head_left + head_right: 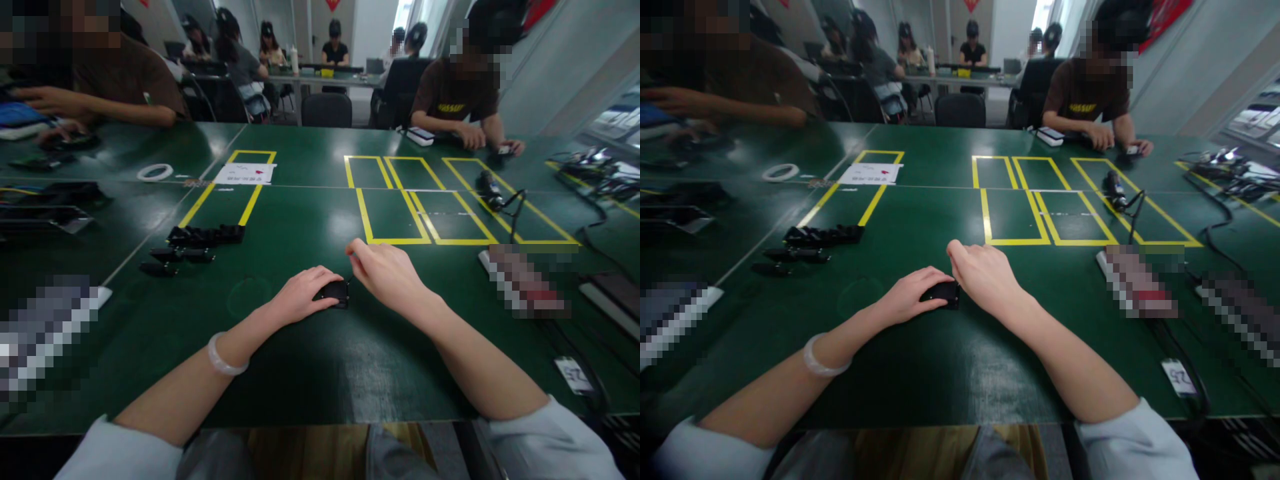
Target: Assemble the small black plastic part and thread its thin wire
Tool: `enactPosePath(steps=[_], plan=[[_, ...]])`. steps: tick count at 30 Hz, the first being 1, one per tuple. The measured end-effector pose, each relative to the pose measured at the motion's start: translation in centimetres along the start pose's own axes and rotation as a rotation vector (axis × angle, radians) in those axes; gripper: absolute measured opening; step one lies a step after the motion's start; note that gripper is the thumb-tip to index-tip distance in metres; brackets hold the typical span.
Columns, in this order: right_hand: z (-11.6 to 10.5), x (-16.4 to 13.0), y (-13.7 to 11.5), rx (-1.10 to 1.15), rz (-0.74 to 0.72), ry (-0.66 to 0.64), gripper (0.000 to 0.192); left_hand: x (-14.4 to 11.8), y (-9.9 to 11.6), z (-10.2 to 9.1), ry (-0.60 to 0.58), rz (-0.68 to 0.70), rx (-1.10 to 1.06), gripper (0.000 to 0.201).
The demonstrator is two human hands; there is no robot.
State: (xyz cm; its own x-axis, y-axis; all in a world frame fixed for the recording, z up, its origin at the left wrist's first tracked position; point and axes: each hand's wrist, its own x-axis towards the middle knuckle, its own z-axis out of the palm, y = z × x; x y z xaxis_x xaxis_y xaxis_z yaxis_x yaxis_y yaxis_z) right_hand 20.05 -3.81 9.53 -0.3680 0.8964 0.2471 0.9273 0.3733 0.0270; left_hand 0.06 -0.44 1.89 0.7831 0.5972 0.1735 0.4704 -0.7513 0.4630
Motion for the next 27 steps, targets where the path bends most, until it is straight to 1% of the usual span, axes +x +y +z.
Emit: enactPosePath(steps=[4,7,10,12,15,18,21,24,27], plan=[[-0.07,-0.14,0.05,0.062,-0.025,0.044,0.019,0.01,0.19,-0.13,-0.012,-0.014,0.012,0.036],[-0.24,-0.15,0.05,0.055,-0.02,0.016,0.023,-0.02,0.25,-0.12,-0.002,-0.018,0.009,0.036],[-0.23,-0.07,0.02,-0.014,0.015,-0.004,0.029,-0.07,0.22,-0.06,0.01,-0.025,0.009,0.036],[-0.11,-0.03,-0.02,-0.031,0.028,-0.002,0.027,-0.07,0.19,-0.02,0.009,-0.03,0.015,0.036],[0.05,-0.05,-0.1,0.019,0.012,0.023,0.023,-0.03,0.17,0.01,-0.005,-0.033,0.027,0.036],[0.0,-0.12,-0.15,0.056,0.007,0.038,0.022,0.0,0.16,0.0,-0.011,-0.031,0.026,0.036],[-0.22,-0.15,-0.15,0.046,-0.001,0.014,0.024,-0.02,0.17,-0.03,-0.006,-0.022,0.017,0.037],[-0.35,-0.09,-0.1,-0.007,0.006,-0.021,0.031,-0.06,0.18,-0.06,-0.001,-0.019,0.007,0.036],[-0.28,-0.05,-0.09,-0.032,0.022,-0.025,0.029,-0.06,0.18,-0.05,0.002,-0.027,0.002,0.035]])
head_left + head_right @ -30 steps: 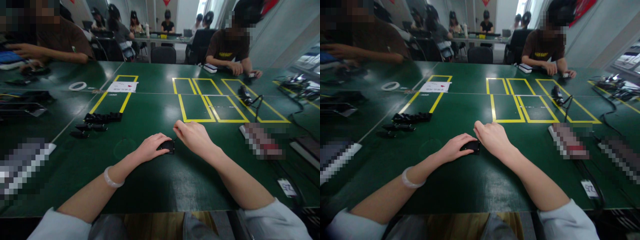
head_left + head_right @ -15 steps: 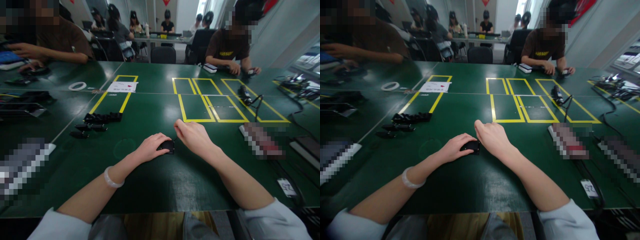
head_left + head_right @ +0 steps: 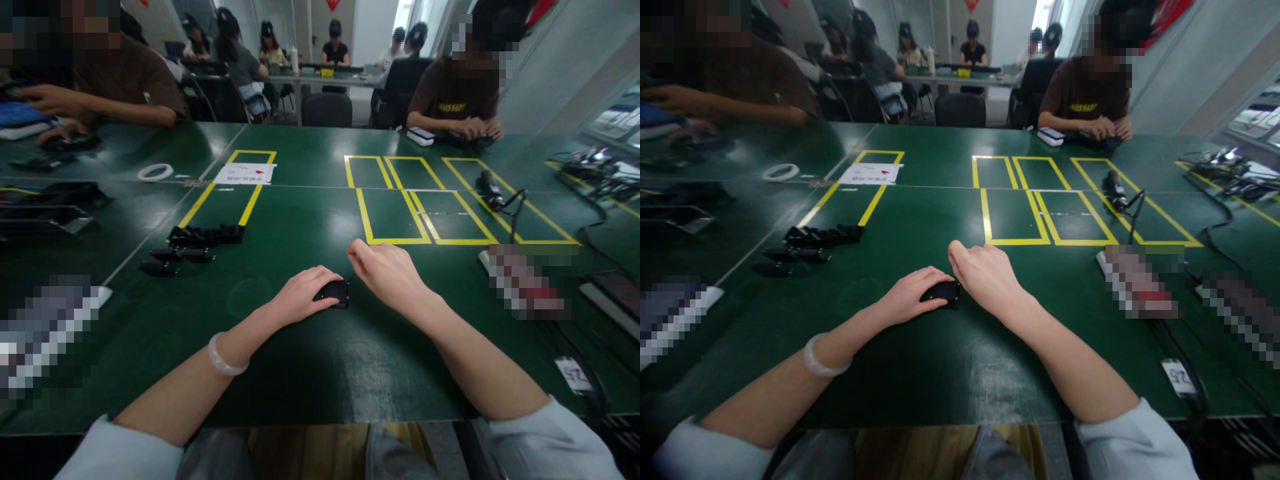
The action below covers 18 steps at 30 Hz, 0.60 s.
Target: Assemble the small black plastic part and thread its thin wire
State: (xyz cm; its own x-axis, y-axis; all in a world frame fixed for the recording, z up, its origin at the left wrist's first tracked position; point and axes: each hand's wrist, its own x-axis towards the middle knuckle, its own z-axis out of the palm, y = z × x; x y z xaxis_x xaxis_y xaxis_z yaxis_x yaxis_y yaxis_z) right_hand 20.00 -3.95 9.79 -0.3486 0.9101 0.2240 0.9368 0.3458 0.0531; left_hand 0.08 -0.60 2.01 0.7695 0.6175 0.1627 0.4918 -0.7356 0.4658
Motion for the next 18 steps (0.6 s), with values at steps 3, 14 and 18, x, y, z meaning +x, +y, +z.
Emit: enactPosePath(steps=[3,14,18], plan=[[0.06,-0.04,-0.08,0.049,-0.03,0.036,0.024,0.03,-0.04,0.06,-0.003,-0.002,0.011,0.035],[0.08,0.01,0.16,-0.013,-0.003,0.015,0.03,0.01,-0.05,0.05,-0.001,0.007,0.0,0.035],[0.27,-0.03,0.05,0.047,-0.037,0.062,0.023,0.01,-0.04,0.07,0.008,0.007,-0.01,0.035]])
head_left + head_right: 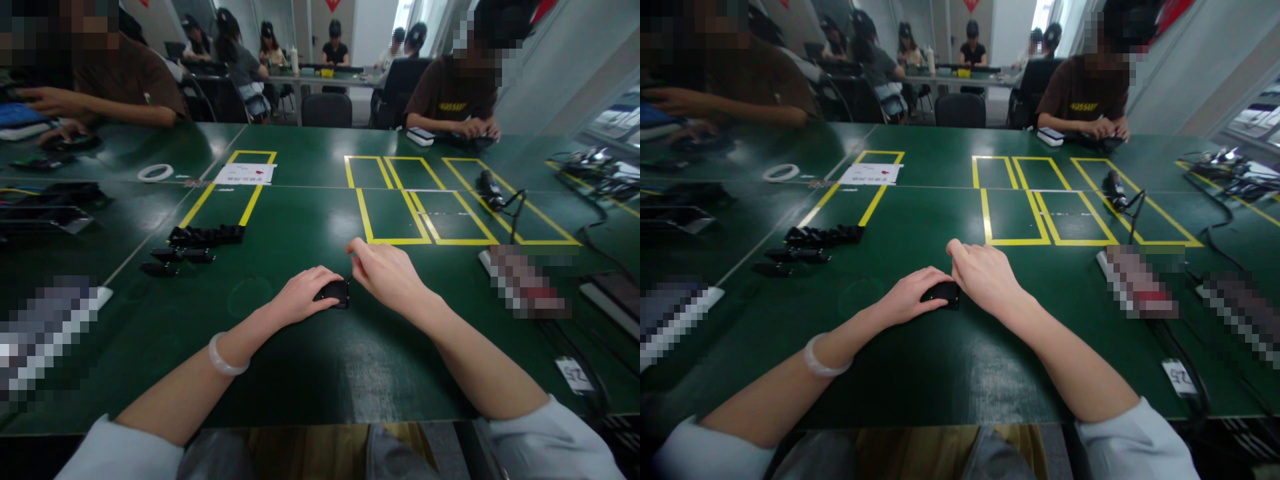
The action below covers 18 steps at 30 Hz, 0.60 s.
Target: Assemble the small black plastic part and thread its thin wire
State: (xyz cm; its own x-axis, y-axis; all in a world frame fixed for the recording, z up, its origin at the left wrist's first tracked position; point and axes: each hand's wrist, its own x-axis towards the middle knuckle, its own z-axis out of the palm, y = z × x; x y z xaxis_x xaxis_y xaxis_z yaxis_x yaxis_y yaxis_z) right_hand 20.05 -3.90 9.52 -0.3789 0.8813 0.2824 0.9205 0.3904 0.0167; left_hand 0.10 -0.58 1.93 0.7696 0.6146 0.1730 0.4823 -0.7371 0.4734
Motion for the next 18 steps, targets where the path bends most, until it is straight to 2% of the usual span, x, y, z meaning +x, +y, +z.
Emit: enactPosePath(steps=[5,10,18], plan=[[-0.06,-0.09,-0.04,0.001,-0.005,-0.006,0.023,-0.02,0.03,-0.04,-0.001,-0.002,-0.003,0.036],[-0.12,0.05,0.06,-0.066,0.036,-0.043,0.035,-0.02,0.06,-0.09,-0.007,-0.008,0.002,0.035],[-0.06,0.04,-0.1,0.02,0.033,-0.023,0.027,-0.03,-0.02,-0.01,0.001,0.001,0.005,0.035]])
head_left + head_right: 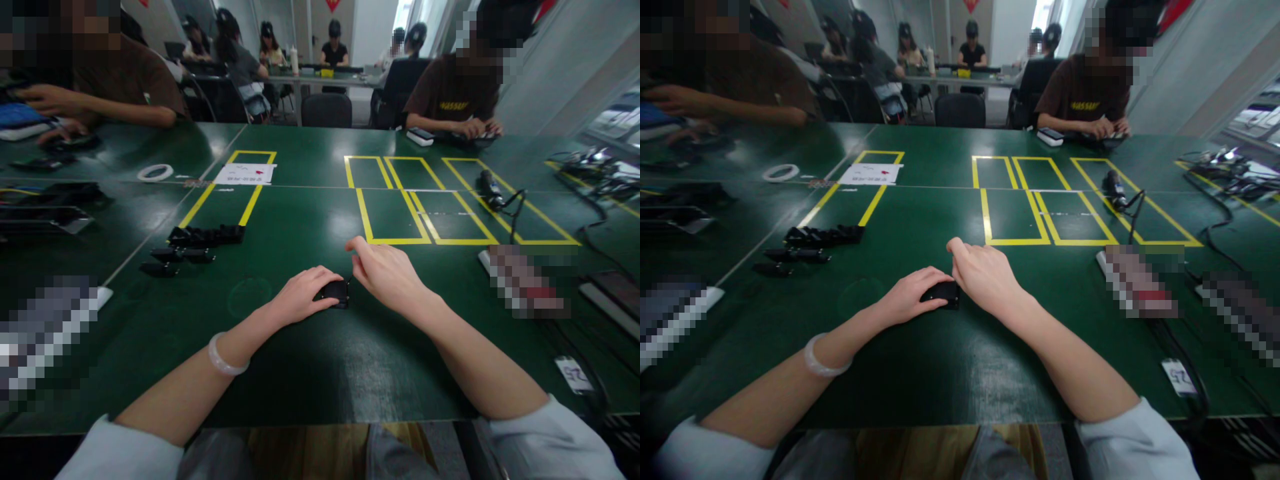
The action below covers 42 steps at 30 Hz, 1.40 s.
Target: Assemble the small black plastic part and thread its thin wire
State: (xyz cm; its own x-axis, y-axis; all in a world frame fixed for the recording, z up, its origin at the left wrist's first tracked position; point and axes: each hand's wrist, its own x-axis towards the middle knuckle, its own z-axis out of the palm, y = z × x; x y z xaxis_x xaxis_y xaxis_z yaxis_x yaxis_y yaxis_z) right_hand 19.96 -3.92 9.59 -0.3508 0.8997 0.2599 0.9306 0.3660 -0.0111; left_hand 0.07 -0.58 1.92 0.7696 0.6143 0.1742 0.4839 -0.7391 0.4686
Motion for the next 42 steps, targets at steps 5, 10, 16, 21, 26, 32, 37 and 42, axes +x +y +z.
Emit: enactPosePath(steps=[5,10,16,21,26,32,37,42], plan=[[-0.14,-0.09,0.04,-0.009,-0.004,-0.01,0.028,-0.03,-0.07,0.07,-0.002,0.006,0.005,0.036],[-0.17,-0.01,0.03,-0.087,0.025,-0.036,0.031,0.0,-0.07,0.02,-0.008,-0.005,0.003,0.036],[-0.22,-0.05,0.0,0.01,-0.038,0.013,0.024,0.03,-0.07,-0.01,-0.009,-0.002,0.005,0.036],[-0.31,-0.07,0.05,-0.028,-0.041,0.012,0.026,0.0,-0.08,0.03,-0.01,0.001,0.006,0.036],[0.3,0.01,0.13,-0.075,-0.004,0.024,0.028,0.02,-0.05,0.03,-0.013,-0.005,0.017,0.036],[0.51,-0.16,0.02,0.012,-0.007,0.057,0.023,0.04,0.04,-0.08,-0.013,-0.004,0.003,0.036],[-0.06,-0.22,0.02,-0.053,-0.006,0.006,0.03,0.03,-0.07,0.03,-0.015,0.002,0.009,0.038],[-0.07,-0.17,-0.04,-0.117,0.014,-0.016,0.032,0.02,-0.16,0.09,-0.017,-0.002,0.02,0.036]])
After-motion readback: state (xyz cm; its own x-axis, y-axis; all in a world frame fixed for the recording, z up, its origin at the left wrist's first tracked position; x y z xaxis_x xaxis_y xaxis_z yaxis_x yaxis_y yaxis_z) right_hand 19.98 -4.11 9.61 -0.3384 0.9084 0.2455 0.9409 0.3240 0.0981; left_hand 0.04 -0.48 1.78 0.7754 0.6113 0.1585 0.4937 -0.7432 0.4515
